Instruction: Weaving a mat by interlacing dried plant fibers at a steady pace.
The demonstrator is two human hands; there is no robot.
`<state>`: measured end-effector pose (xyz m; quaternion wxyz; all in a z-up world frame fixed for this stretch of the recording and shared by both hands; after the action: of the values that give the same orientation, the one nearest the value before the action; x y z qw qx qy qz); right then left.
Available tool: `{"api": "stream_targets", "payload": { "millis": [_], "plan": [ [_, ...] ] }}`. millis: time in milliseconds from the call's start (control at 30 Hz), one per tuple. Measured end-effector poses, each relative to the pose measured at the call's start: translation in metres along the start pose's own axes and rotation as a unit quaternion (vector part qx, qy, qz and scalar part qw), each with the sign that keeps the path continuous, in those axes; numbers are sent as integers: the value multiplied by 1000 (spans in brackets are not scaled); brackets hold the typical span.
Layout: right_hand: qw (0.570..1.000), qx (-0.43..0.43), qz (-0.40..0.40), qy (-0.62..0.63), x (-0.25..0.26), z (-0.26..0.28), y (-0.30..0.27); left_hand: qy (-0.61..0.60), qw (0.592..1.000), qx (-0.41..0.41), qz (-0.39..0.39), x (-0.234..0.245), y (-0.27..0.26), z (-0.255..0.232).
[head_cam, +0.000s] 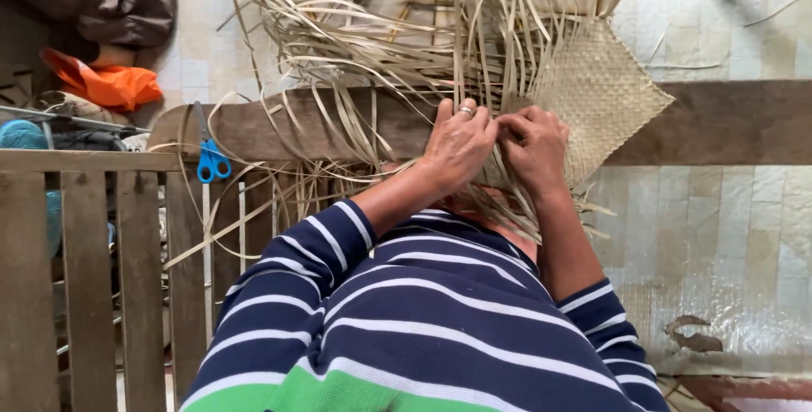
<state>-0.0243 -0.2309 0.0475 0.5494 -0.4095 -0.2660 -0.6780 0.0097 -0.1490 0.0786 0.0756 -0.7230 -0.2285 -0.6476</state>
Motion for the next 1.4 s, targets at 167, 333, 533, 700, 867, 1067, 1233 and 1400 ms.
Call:
{"api": "stream_targets", "payload": {
  "millis": [167,333,533,700,867,1067,1233,1400],
  "plan": [
    [1000,-7,15,27,2,-1,-2,-54,996,-4,75,-19,-3,4],
    [998,16,11,61,2,0,-2,-2,999,-30,-44,11,-12,-2],
    [999,6,-24,25,-3,-3,-1,6,1000,20,-15,7,-23,27],
    [998,15,-54,30,-3,-4,1,133,984,99,-70,97,-76,104],
    [998,-17,-48,41,9,12,-1,55,910,387,-136,170,-166,220],
    [999,-5,-39,31,9,10,0,308,851,406,-125,212,-203,235],
    [967,2,-36,253,28,8,-3,-147,955,246,-75,145,-110,173],
    [946,62,-96,303,35,1,-15,-529,838,135,13,34,-58,112]
  ]
}}
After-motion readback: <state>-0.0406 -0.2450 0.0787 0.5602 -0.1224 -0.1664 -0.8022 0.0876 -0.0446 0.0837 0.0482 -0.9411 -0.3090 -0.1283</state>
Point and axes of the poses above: each hand's wrist, its own y-axis towards the middle knuckle, its own x-axis out of the back of the hand, z = x × y, the point moved 10 cm from there along y, towards the middle knuckle, and after that the axes turned 15 degrees about z, right-handed, at the moved point
